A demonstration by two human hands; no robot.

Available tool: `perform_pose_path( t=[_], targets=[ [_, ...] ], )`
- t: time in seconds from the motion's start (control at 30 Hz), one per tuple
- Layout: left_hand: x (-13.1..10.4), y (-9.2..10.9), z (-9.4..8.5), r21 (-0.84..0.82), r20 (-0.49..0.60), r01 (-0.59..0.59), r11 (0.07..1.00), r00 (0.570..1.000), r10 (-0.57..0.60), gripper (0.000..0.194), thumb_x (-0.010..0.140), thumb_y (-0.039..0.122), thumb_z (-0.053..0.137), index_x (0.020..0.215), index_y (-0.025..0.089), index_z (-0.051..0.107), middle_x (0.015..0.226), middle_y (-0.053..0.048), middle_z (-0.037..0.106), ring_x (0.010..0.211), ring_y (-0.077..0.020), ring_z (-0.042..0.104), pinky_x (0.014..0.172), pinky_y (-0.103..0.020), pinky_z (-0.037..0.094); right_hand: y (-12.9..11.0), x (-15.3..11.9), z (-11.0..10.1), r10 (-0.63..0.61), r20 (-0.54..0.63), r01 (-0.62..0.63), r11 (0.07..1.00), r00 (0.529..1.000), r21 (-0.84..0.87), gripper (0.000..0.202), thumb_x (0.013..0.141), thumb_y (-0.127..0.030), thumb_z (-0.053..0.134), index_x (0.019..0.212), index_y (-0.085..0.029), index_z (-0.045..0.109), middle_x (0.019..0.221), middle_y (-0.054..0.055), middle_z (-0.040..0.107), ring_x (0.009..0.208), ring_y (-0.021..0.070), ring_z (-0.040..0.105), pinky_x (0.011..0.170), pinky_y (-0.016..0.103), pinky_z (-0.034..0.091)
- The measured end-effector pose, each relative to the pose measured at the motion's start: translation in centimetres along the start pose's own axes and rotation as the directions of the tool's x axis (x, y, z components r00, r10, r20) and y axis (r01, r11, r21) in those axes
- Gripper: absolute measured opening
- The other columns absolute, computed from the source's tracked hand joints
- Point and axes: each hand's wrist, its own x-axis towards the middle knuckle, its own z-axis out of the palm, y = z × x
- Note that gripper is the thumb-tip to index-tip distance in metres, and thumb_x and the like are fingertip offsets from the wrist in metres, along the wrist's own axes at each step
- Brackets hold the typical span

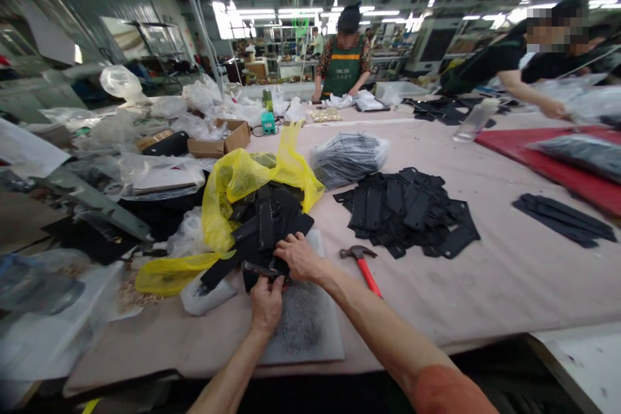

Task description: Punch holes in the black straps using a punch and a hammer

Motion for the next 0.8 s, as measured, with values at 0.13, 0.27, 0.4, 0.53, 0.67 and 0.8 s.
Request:
perform_pose_path(
  t=[0.13,0.27,0.4,0.53,0.67,0.8],
  targets=[
    [0.1,-0.1,0.1,0.032,-0.027,-0.036,0.999,0.999,0.036,0.026,0.086,0.037,0.053,0.091,0.016,0.068,0.08,-0.011,0.074,0.074,-0.0239,0.071,0.066,-0.03,0.052,-0.1,-1.0,-0.2,0.003,0.023,-0.002,0.999,1.0,-0.053,0.027,0.077,-0.022,0.057,0.103,-0.018,0.065,0.101,0.011,0.058,0.098,0.026,0.046,0.091,0.041,0.028],
    [0.2,-0.1,0.1,0.07,-0.056,-0.073,0.995,0.995,0.077,0.024,0.083,0.036,0.054,0.088,0.017,0.068,0.075,-0.009,0.074,0.071,-0.0233,0.071,0.065,-0.029,0.052,0.2,-2.4,-0.1,0.032,0.005,-0.032,0.999,0.999,-0.006,0.025,0.077,-0.019,0.056,0.099,-0.019,0.065,0.104,0.01,0.058,0.097,0.0245,0.047,0.083,0.037,0.031],
    [0.3,0.0,0.1,0.095,-0.069,-0.076,0.993,0.994,0.083,0.024,0.083,0.038,0.055,0.086,0.018,0.068,0.073,-0.008,0.073,0.07,-0.0236,0.071,0.064,-0.029,0.053,0.5,-4.4,0.5,0.033,0.07,-0.038,0.997,0.997,0.071,0.018,0.073,-0.014,0.056,0.088,-0.02,0.066,0.094,0.006,0.061,0.094,0.0229,0.049,0.078,0.033,0.033],
    [0.4,0.0,0.2,0.095,-0.061,-0.065,0.993,0.996,0.071,0.026,0.082,0.04,0.055,0.086,0.018,0.067,0.072,-0.009,0.073,0.069,-0.025,0.072,0.064,-0.031,0.053,0.7,-6.3,0.8,0.194,0.043,-0.199,0.962,0.98,0.189,0.017,0.073,-0.013,0.057,0.085,-0.022,0.066,0.093,0.004,0.064,0.094,0.0205,0.052,0.081,0.031,0.034],
    [0.4,0.0,0.3,0.06,-0.043,-0.031,0.998,0.998,0.034,0.027,0.081,0.042,0.054,0.086,0.018,0.066,0.073,-0.01,0.074,0.07,-0.0261,0.072,0.063,-0.031,0.054,2.0,-5.7,0.5,0.511,-0.072,-0.478,0.838,0.857,0.262,0.034,0.08,-0.015,0.053,0.112,-0.023,0.063,0.124,0.007,0.057,0.113,0.0229,0.05,0.093,0.035,0.034],
    [0.4,0.0,0.3,-0.002,-0.03,-0.006,1.0,1.0,0.006,0.026,0.082,0.042,0.056,0.085,0.018,0.065,0.072,-0.008,0.074,0.067,-0.0252,0.072,0.063,-0.032,0.055,4.7,-3.1,0.4,0.708,-0.049,-0.666,0.684,0.705,0.299,0.059,0.077,-0.032,0.063,0.133,-0.018,0.05,0.135,0.014,0.05,0.12,0.0304,0.046,0.094,0.041,0.036]
  ],
)
